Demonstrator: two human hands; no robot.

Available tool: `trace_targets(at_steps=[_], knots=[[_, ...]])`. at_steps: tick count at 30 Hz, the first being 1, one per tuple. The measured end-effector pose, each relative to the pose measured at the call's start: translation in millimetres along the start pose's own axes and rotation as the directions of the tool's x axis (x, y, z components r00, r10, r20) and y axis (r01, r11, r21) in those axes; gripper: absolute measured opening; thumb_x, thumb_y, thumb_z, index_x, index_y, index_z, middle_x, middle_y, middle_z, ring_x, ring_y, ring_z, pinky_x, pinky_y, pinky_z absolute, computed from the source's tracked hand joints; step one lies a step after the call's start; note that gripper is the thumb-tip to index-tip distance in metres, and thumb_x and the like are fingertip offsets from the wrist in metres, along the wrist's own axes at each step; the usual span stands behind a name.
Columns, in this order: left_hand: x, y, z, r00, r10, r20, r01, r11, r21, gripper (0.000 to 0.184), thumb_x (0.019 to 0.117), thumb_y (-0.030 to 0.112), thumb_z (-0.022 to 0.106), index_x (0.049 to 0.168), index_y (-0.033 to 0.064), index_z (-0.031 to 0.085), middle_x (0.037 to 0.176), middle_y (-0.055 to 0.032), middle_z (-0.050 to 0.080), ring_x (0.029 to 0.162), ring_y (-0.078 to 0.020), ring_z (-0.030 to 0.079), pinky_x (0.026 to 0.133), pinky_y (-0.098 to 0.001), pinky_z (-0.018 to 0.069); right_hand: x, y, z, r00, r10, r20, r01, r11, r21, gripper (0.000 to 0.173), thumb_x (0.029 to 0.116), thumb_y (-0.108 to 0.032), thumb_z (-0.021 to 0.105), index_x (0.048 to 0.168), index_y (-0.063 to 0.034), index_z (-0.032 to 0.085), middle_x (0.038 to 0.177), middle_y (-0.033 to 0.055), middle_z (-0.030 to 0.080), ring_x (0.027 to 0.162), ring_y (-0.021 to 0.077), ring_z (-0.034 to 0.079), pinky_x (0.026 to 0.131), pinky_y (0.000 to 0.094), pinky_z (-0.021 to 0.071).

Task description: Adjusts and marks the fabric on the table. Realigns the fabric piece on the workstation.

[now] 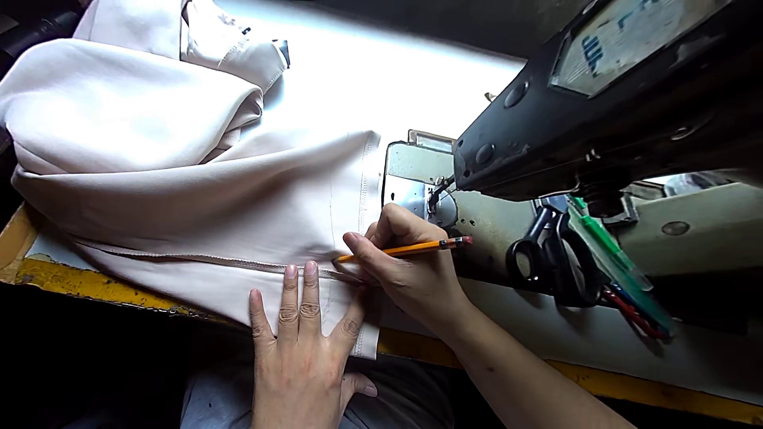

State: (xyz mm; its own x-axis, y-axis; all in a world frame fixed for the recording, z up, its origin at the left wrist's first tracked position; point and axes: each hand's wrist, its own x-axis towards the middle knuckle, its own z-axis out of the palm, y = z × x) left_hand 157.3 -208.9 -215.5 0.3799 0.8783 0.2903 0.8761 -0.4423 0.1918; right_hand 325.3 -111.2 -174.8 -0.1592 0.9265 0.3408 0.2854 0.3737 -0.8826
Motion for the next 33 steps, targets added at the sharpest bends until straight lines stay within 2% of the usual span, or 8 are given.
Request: trace_targets(at_steps=[9, 15, 20, 23, 25, 27, 30, 33], knots=[[-1.1, 0.1, 2.5, 1.000, -0.007, -0.015, 0.007, 1.000, -0.009, 0.094, 0.0725, 0.086, 0.060, 0.153, 0.0394, 0.049, 0.165, -0.0284, 0.026, 0.153, -0.0523, 0.021, 0.113, -0.0839, 0.0090, 1.0, -0.6, -2.7, 0.997, 0.022, 0.070, -0.028, 0.996, 0.090, 0.027, 0.0943, -0.004, 0.069, 0.076, -0.0097, 0.050, 0.061, -0.0014, 0.052, 0.050, 0.0046, 0.050, 0.045, 0.0168, 0.0413], [-0.4, -0.1, 1.0, 1.000, -0.006, 0.004, 0.006, 1.000, -0.004, 0.097, 0.0722, 0.086, 0.061, 0.156, 0.0405, 0.043, 0.166, -0.0277, 0.026, 0.152, -0.0519, 0.022, 0.112, -0.0840, 0.0098, 4.7, -3.7, 3.3, 0.995, 0.067, -0.070, -0.069, 0.997, -0.024, 0.027, 0.0963, -0.009, 0.069, 0.077, -0.0105, 0.051, 0.061, -0.0013, 0.053, 0.048, 0.0055, 0.050, 0.042, 0.0179, 0.0399], [0.4, -0.9, 1.8, 1.000, -0.002, 0.008, 0.002, 1.000, -0.003, 0.098, 0.0710, 0.084, 0.065, 0.157, 0.0415, 0.042, 0.165, -0.0290, 0.027, 0.152, -0.0516, 0.023, 0.112, -0.0841, 0.0096, 5.4, 0.0, -2.5, 0.992, 0.097, -0.078, -0.080, 0.976, 0.201, 0.024, 0.0990, -0.010, 0.067, 0.082, -0.0090, 0.050, 0.062, 0.0016, 0.055, 0.045, 0.0077, 0.050, 0.040, 0.0193, 0.0426], [-0.9, -4.0, 3.3, 1.000, 0.024, -0.008, -0.024, 1.000, -0.020, 0.092, 0.0772, 0.081, 0.062, 0.157, 0.0412, 0.041, 0.163, -0.0314, 0.028, 0.151, -0.0545, 0.024, 0.111, -0.0850, 0.0107, -5.2, -9.8, -12.5, 0.992, 0.094, -0.080, -0.074, 0.972, 0.223, 0.014, 0.1005, -0.013, 0.065, 0.093, -0.0085, 0.055, 0.068, 0.0043, 0.057, 0.045, 0.0088, 0.049, 0.037, 0.0193, 0.0426], [-2.9, -9.3, -1.7, 0.998, 0.056, 0.000, -0.056, 0.997, -0.057, 0.084, 0.0855, 0.082, 0.050, 0.157, 0.0383, 0.043, 0.161, -0.0319, 0.032, 0.150, -0.0541, 0.027, 0.111, -0.0843, 0.0135, -19.7, -18.6, -21.7, 0.997, 0.005, -0.078, 0.005, 0.992, 0.125, 0.008, 0.0991, -0.013, 0.066, 0.101, -0.0091, 0.060, 0.078, 0.0019, 0.061, 0.054, 0.0085, 0.055, 0.044, 0.0201, 0.0479], [-5.4, -16.8, -12.3, 0.997, 0.071, -0.004, -0.071, 0.977, -0.201, 0.076, 0.0923, 0.077, 0.046, 0.153, 0.0315, 0.050, 0.160, -0.0283, 0.038, 0.151, -0.0482, 0.031, 0.115, -0.0802, 0.0135, -45.9, -24.2, -33.0, 0.995, -0.064, -0.078, 0.067, 0.997, 0.047, 0.011, 0.1012, -0.020, 0.063, 0.107, -0.0115, 0.065, 0.091, 0.0003, 0.066, 0.067, 0.0083, 0.062, 0.055, 0.0222, 0.0549], [-4.7, -35.9, -32.4, 0.997, 0.008, -0.080, -0.042, 0.899, -0.437, 0.054, 0.0974, 0.057, 0.061, 0.136, 0.0196, 0.066, 0.151, -0.0170, 0.054, 0.148, -0.0346, 0.041, 0.123, -0.0668, 0.0176, -102.7, -21.2, -55.8, 0.984, -0.082, -0.156, 0.077, 0.996, -0.039, 0.034, 0.1093, -0.033, 0.047, 0.121, -0.0137, 0.073, 0.109, 0.0037, 0.074, 0.084, 0.0126, 0.071, 0.068, 0.0280, 0.0610], [7.9, -65.9, -50.9, 0.978, -0.080, -0.194, -0.004, 0.916, -0.400, 0.038, 0.0998, 0.042, 0.064, 0.127, 0.0164, 0.071, 0.136, -0.0074, 0.066, 0.136, -0.0240, 0.054, 0.120, -0.0552, 0.0315, -144.8, -30.0, -85.3, 0.913, 0.042, -0.406, -0.080, 0.994, -0.077, 0.026, 0.1093, -0.028, 0.050, 0.119, -0.0180, 0.071, 0.102, -0.0019, 0.076, 0.078, 0.0106, 0.073, 0.063, 0.0260, 0.0613]])
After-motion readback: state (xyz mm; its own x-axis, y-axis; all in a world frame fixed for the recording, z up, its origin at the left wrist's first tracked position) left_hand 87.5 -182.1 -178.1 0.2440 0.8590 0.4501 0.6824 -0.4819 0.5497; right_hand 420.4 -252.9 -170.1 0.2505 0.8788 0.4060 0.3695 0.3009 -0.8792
